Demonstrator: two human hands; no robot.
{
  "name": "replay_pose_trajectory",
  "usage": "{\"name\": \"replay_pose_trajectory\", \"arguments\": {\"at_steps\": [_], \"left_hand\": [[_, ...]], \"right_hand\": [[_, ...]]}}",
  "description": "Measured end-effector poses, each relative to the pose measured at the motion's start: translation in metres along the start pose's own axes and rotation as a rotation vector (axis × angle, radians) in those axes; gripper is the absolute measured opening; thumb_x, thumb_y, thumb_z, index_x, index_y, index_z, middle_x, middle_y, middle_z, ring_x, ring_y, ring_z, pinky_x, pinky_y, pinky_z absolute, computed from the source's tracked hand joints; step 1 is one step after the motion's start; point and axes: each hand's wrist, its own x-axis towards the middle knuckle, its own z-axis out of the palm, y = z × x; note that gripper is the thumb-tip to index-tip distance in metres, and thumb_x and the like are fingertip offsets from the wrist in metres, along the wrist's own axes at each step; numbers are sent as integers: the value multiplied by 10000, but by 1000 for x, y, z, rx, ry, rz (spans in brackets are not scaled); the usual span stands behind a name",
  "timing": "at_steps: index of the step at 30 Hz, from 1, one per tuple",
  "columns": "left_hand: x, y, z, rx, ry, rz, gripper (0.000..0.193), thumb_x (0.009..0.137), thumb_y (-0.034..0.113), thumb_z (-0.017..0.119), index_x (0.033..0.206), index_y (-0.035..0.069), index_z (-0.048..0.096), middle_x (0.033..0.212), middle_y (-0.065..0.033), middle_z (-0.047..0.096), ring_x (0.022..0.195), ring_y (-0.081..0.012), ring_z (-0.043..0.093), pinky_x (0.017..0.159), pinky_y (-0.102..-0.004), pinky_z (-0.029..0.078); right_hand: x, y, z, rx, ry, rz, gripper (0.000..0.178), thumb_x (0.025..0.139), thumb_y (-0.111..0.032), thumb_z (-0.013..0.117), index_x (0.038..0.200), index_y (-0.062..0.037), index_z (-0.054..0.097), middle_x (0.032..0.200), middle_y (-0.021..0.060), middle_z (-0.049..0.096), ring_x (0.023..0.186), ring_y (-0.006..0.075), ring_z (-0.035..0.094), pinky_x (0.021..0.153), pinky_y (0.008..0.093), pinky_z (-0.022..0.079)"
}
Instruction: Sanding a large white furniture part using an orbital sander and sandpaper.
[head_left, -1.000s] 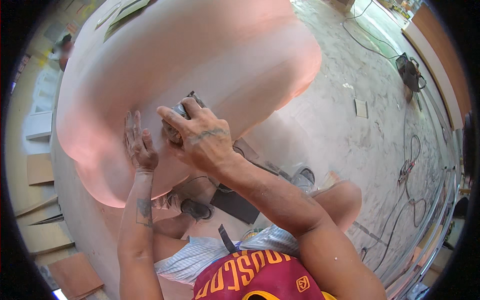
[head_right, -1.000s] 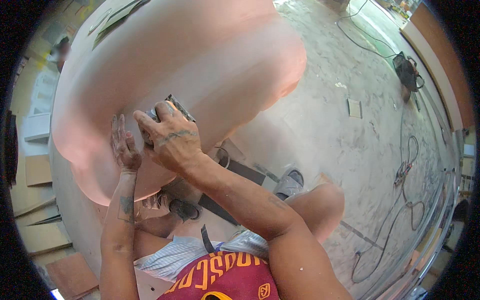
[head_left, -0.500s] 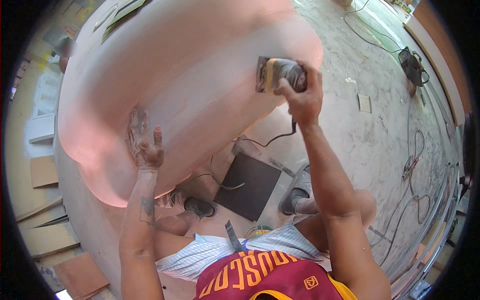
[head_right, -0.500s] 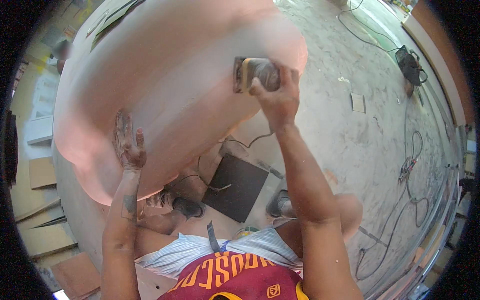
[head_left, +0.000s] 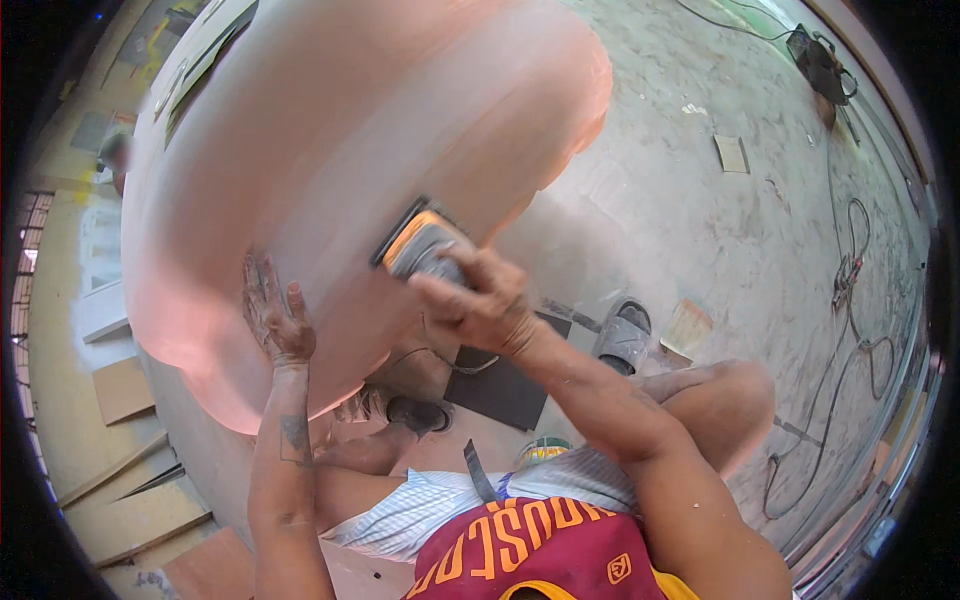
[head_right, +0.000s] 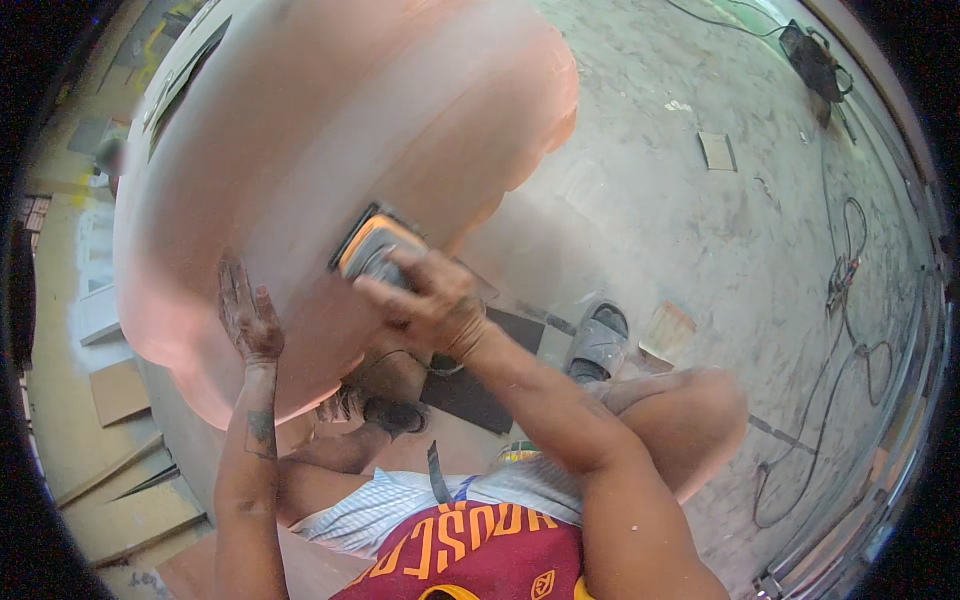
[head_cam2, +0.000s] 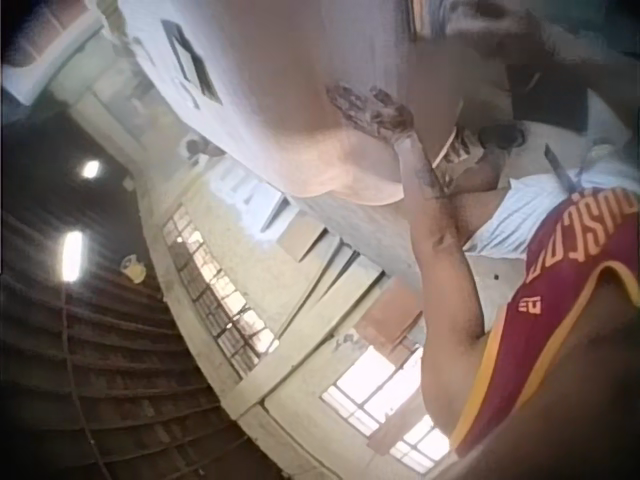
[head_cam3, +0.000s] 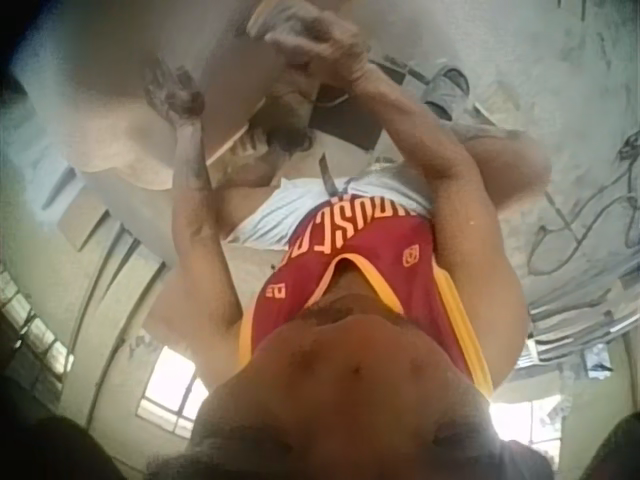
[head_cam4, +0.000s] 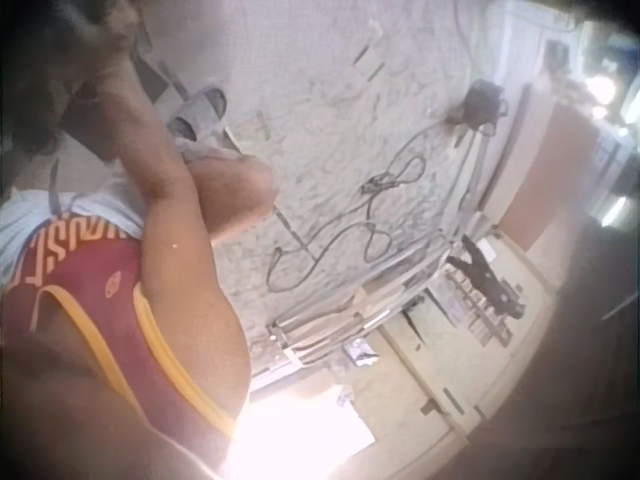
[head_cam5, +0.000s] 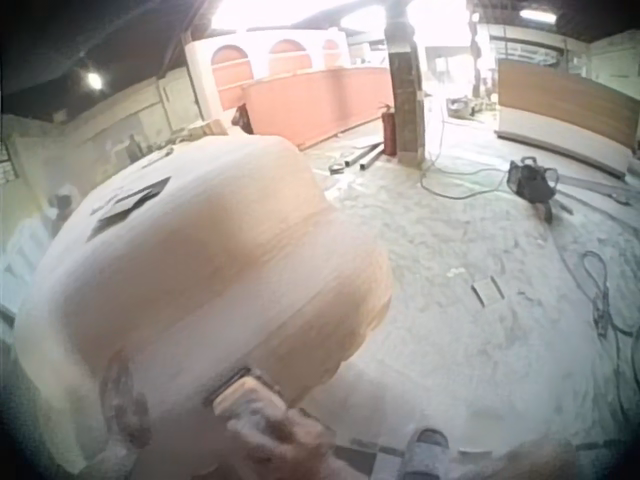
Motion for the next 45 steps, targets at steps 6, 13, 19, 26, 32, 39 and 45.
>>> {"name": "replay_pose_trajectory", "arguments": {"at_steps": [6,13,19,26,32,39,45], "left_hand": [[-1,2,3,50,2,-57,652,1110,505,445,1580,59,519,1679,-201,420,1556,-386,379,1260,-531,270],[0,6,3,47,15,-56,660,1093,518,479,1571,67,534,1676,-205,420,1554,-378,383,1261,-531,268],[1,8,0,65,4,-48,660,1109,494,440,1586,42,499,1684,-207,408,1560,-392,372,1260,-530,278],[3,5,-2,10,2,-3,678,1106,506,447,1585,28,497,1673,-225,417,1559,-402,371,1253,-542,280],[1,5,1,27,6,-31,677,1097,523,468,1568,39,527,1667,-231,422,1550,-403,388,1240,-551,301],[1,7,6,33,11,-67,663,1091,520,482,1569,64,536,1676,-219,414,1555,-383,387,1250,-553,292],[1,4,7,41,16,-52,670,1089,519,483,1580,64,522,1683,-195,415,1559,-380,381,1261,-541,279]], "right_hand": [[27,76,-38,-106,389,313,596,754,-190,873,1308,-128,661,1200,153,637,1127,361,646,950,470,560],[29,43,-22,-72,368,362,604,755,-92,867,1304,-55,620,1209,123,608,1128,285,620,1023,402,516],[12,-40,16,-9,142,211,561,695,-174,873,1230,-255,727,1212,126,641,962,333,713,769,436,622],[29,-36,17,-5,46,68,636,632,-237,856,1242,-372,738,1211,49,626,920,273,700,696,397,604],[64,39,-29,-172,285,253,564,725,-176,865,1267,-185,710,1194,115,642,982,332,698,825,415,619],[86,44,-40,-51,356,522,505,793,-152,832,1277,-144,690,1185,105,654,1065,270,699,891,392,597],[52,-40,5,-128,62,233,496,704,-162,838,1179,-225,709,1173,111,623,954,349,701,758,447,630]]}}
